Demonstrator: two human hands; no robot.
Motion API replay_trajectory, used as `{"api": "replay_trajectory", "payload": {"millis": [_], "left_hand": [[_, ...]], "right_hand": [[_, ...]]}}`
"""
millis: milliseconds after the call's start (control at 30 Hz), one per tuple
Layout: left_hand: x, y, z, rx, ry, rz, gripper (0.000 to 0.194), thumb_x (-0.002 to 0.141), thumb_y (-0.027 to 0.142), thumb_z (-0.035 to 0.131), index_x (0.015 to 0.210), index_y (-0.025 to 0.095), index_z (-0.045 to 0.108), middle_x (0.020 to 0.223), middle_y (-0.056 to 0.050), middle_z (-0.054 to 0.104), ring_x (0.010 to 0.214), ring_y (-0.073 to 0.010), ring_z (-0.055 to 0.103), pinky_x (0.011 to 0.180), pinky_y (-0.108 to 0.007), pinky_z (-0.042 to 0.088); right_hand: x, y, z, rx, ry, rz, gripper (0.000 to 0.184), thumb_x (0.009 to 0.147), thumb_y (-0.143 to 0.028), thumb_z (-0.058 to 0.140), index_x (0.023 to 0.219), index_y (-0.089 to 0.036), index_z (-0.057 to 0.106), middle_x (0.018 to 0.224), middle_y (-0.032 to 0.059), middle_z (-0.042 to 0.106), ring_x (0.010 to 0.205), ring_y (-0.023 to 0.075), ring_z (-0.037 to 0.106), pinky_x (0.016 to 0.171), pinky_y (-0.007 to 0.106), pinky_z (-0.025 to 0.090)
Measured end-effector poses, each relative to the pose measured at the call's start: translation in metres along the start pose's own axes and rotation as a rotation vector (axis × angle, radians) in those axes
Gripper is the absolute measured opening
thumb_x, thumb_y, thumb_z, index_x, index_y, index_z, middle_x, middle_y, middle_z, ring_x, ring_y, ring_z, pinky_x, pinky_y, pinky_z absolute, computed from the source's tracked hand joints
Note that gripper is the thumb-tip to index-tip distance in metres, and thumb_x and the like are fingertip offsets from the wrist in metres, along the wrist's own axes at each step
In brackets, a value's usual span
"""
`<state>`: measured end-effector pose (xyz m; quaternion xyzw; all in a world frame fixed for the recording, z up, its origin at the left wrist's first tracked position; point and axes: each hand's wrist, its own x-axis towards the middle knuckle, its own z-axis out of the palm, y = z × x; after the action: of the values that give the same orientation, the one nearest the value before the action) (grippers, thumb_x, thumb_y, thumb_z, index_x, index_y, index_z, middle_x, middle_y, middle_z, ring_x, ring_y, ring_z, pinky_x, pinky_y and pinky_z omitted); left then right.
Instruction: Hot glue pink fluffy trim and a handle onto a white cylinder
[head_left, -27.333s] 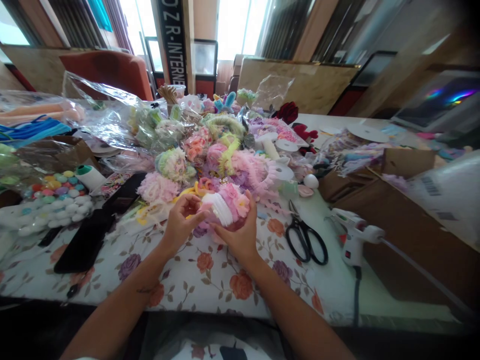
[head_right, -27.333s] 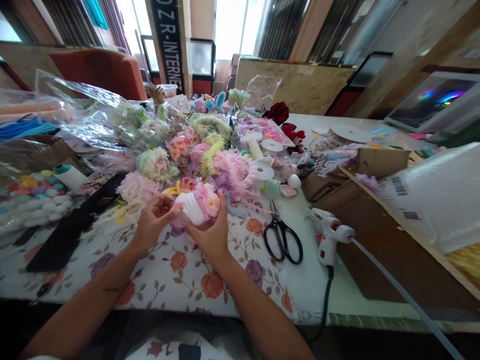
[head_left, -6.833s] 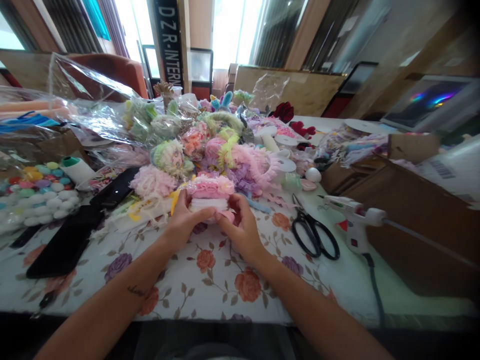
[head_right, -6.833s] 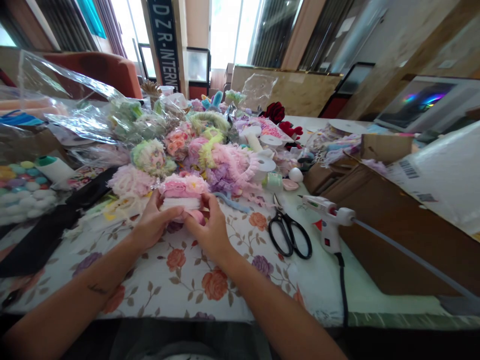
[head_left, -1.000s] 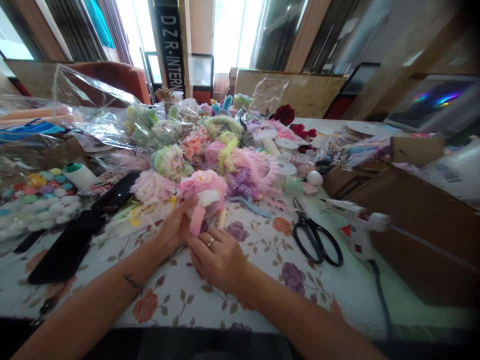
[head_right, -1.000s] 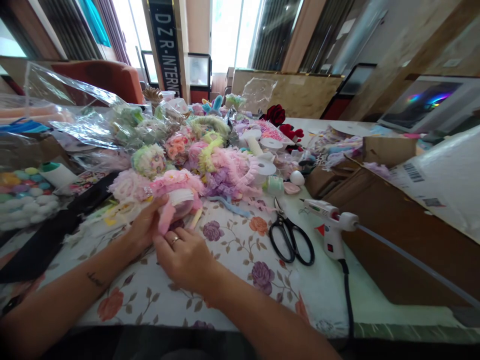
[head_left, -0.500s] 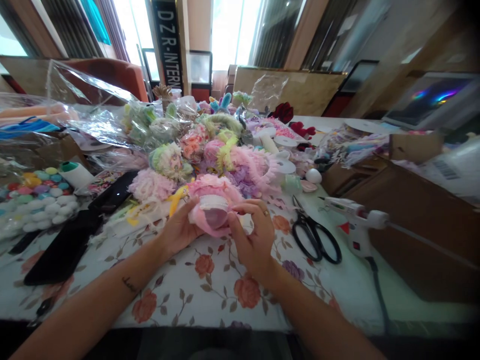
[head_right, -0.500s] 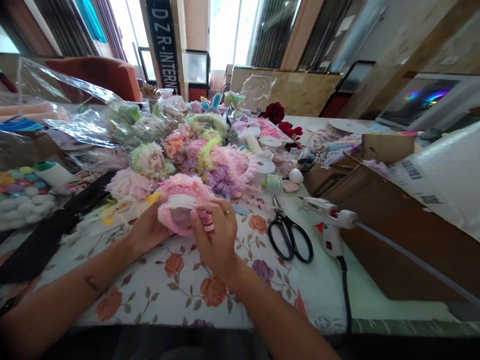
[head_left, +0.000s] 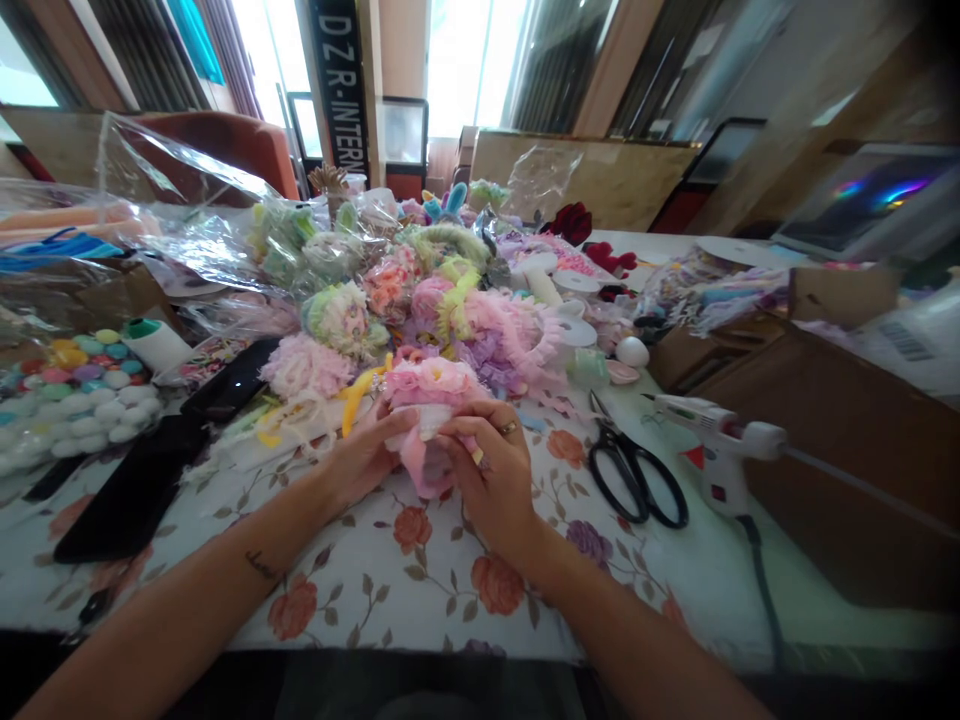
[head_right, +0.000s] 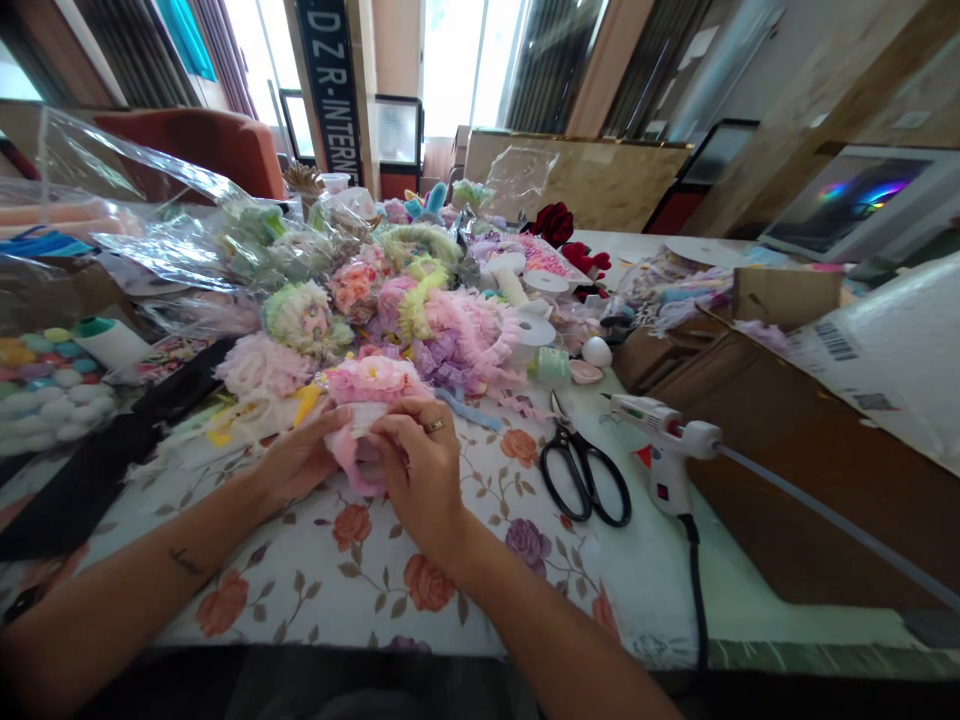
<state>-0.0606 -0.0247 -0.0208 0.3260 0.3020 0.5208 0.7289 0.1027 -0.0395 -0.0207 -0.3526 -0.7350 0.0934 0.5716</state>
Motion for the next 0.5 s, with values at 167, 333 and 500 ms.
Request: {"api": "replay_trajectory", "payload": {"millis": [167, 333, 500], "left_hand": [[0.0003, 0.0002, -0.0025, 0.045, -0.037, 0.003, 0.062, 0.077, 0.025, 0.076, 0.135, 0.021, 0.052, 0.115, -0.010, 0.071, 0.093, -0.0238, 0.070, 0.075, -0.029, 0.058], [-0.0002, -0.0015, -0.0033, 0.043, -0.022, -0.016, 0.056, 0.079, 0.026, 0.075, 0.130, 0.022, 0.054, 0.109, -0.008, 0.072, 0.086, -0.0210, 0.071, 0.071, -0.029, 0.058], [-0.0006, -0.0010, -0.0020, 0.031, 0.006, -0.043, 0.044, 0.080, 0.035, 0.074, 0.118, 0.016, 0.061, 0.101, -0.010, 0.073, 0.081, -0.0213, 0.071, 0.072, -0.031, 0.058]], "right_hand": [[0.0018, 0.0007, -0.0027, -0.071, -0.049, -0.125, 0.016, 0.092, -0.012, 0.055, 0.092, -0.024, 0.064, 0.092, 0.0053, 0.062, 0.088, 0.0211, 0.058, 0.077, 0.038, 0.051], [0.0033, 0.0019, -0.0037, -0.100, -0.035, -0.116, 0.015, 0.090, -0.016, 0.059, 0.103, -0.023, 0.061, 0.101, 0.0076, 0.060, 0.096, 0.0234, 0.057, 0.085, 0.042, 0.051], [0.0000, 0.0055, 0.0024, -0.012, -0.011, 0.114, 0.040, 0.088, -0.031, 0.062, 0.125, -0.024, 0.050, 0.128, 0.0136, 0.051, 0.125, 0.0298, 0.048, 0.104, 0.054, 0.043]]}}
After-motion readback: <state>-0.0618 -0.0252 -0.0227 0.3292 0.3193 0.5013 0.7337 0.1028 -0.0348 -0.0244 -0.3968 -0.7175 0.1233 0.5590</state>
